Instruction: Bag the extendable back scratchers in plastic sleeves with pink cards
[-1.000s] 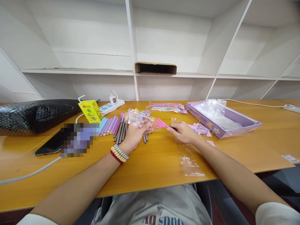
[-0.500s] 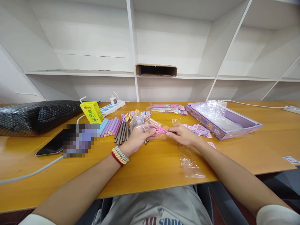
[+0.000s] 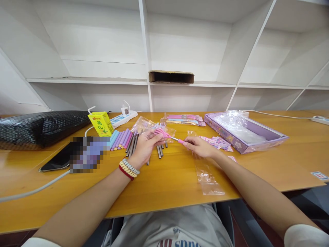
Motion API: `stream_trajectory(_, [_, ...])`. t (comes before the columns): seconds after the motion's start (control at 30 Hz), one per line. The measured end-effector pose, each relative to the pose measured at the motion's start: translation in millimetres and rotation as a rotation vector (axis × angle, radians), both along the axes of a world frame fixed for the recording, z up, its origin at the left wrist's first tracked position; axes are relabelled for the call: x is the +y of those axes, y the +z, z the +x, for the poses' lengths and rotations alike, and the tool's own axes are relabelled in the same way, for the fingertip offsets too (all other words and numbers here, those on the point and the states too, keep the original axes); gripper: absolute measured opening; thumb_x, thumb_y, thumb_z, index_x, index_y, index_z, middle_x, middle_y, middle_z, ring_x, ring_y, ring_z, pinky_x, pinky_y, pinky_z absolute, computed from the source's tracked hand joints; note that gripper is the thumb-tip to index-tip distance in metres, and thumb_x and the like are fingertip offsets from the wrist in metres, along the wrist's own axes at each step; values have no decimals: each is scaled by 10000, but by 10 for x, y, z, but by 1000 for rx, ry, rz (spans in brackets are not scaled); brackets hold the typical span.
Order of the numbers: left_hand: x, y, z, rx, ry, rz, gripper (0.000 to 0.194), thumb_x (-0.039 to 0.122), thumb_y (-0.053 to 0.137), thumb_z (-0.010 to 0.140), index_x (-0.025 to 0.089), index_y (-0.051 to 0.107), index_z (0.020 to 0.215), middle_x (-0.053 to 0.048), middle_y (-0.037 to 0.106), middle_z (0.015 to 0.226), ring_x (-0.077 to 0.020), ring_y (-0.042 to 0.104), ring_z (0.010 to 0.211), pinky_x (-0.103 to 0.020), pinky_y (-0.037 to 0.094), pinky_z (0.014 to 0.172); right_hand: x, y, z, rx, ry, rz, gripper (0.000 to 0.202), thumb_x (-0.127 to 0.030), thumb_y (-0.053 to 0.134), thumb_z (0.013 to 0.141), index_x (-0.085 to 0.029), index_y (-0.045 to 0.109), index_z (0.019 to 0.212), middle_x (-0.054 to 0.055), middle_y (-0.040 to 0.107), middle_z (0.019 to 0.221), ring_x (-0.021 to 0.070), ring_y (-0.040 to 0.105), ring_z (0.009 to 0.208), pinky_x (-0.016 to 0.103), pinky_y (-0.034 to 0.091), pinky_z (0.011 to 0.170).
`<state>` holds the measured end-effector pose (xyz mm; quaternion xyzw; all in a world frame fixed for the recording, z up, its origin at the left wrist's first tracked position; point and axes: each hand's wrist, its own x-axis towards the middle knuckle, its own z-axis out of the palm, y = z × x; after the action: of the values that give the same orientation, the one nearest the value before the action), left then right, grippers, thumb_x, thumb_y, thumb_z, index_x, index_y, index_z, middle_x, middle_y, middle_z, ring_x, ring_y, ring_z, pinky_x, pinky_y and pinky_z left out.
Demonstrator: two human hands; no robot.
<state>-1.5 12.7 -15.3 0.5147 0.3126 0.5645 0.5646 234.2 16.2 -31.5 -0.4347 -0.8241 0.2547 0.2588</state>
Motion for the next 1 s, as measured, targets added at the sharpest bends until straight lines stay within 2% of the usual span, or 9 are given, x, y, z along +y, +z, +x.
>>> stream_trajectory(0.1, [14, -10, -14, -17, 13, -35, 269, 260, 736, 656, 119, 628, 857, -51, 676, 815, -172, 651, 759, -296, 553, 685, -18, -3, -17, 59, -21, -15, 377, -523, 412, 857, -168, 535, 828, -16, 495, 672, 104, 428, 591, 238, 323, 550])
stream_trajectory(0.23, [-32, -75, 54, 56, -40, -64, 272, 304, 737, 654, 111, 630, 814, -55, 673, 769, -168, 645, 718, -291, 552, 652, -95, -36, -137, 179, -45, -53, 416, -520, 472, 831, -183, 467, 1074, -29, 511, 665, 102, 438, 566, 227, 333, 518])
stream_trajectory(0.37, [-79, -126, 118, 151, -108, -103, 288, 335, 722, 669, 109, 657, 835, -76, 683, 796, -173, 642, 745, -292, 545, 671, -167, -69, -252, 235, -105, 9, 492, -487, 506, 824, -198, 402, 1209, 20, 562, 850, 108, 518, 649, 241, 401, 577])
stream_trajectory(0.47, [-86, -130, 118, 171, -152, -110, 280, 327, 718, 677, 126, 668, 865, -71, 686, 847, -163, 635, 758, -287, 539, 682, -183, -79, -280, 239, -119, -7, 545, -482, 522, 816, -208, 372, 1262, 53, 574, 960, 103, 535, 641, 256, 427, 591])
stream_trajectory(0.53, [-85, -123, 101, 168, -175, -102, 271, 319, 717, 680, 135, 668, 874, -68, 686, 869, -162, 632, 773, -288, 536, 691, -176, -78, -282, 253, -99, -35, 523, -475, 529, 815, -202, 409, 1245, 62, 583, 983, 111, 548, 675, 265, 442, 618])
stream_trajectory(0.67, [-97, -115, 73, 195, -261, -100, 311, 363, 678, 716, 134, 669, 926, -107, 674, 973, -216, 624, 884, -323, 532, 721, -156, -79, -289, 261, -2, -81, 402, -455, 539, 813, -158, 543, 1083, 60, 603, 922, 135, 552, 762, 267, 447, 660])
stream_trajectory(0.8, [-143, -111, 88, 358, -341, -62, 374, 411, 602, 772, 163, 649, 1048, -117, 646, 1077, -249, 593, 998, -335, 518, 753, -149, -95, -308, 330, 20, -66, 403, -420, 622, 756, -160, 550, 1055, 50, 600, 975, 127, 541, 781, 249, 435, 663])
stream_trajectory(0.9, [-177, -88, 110, 476, -344, 13, 330, 396, 615, 761, 176, 670, 1000, -86, 666, 1021, -243, 599, 969, -325, 509, 742, -130, -103, -296, 320, 21, -80, 325, -409, 647, 729, -152, 569, 911, 12, 598, 825, 99, 501, 658, 228, 398, 589])
stream_trajectory(1.0, [-183, -59, 115, 453, -334, 92, 262, 338, 653, 740, 161, 680, 932, -67, 681, 960, -224, 607, 935, -327, 489, 806, -100, -102, -263, 328, 14, -81, 275, -398, 648, 722, -148, 540, 757, -24, 536, 664, 86, 453, 586, 217, 355, 541])
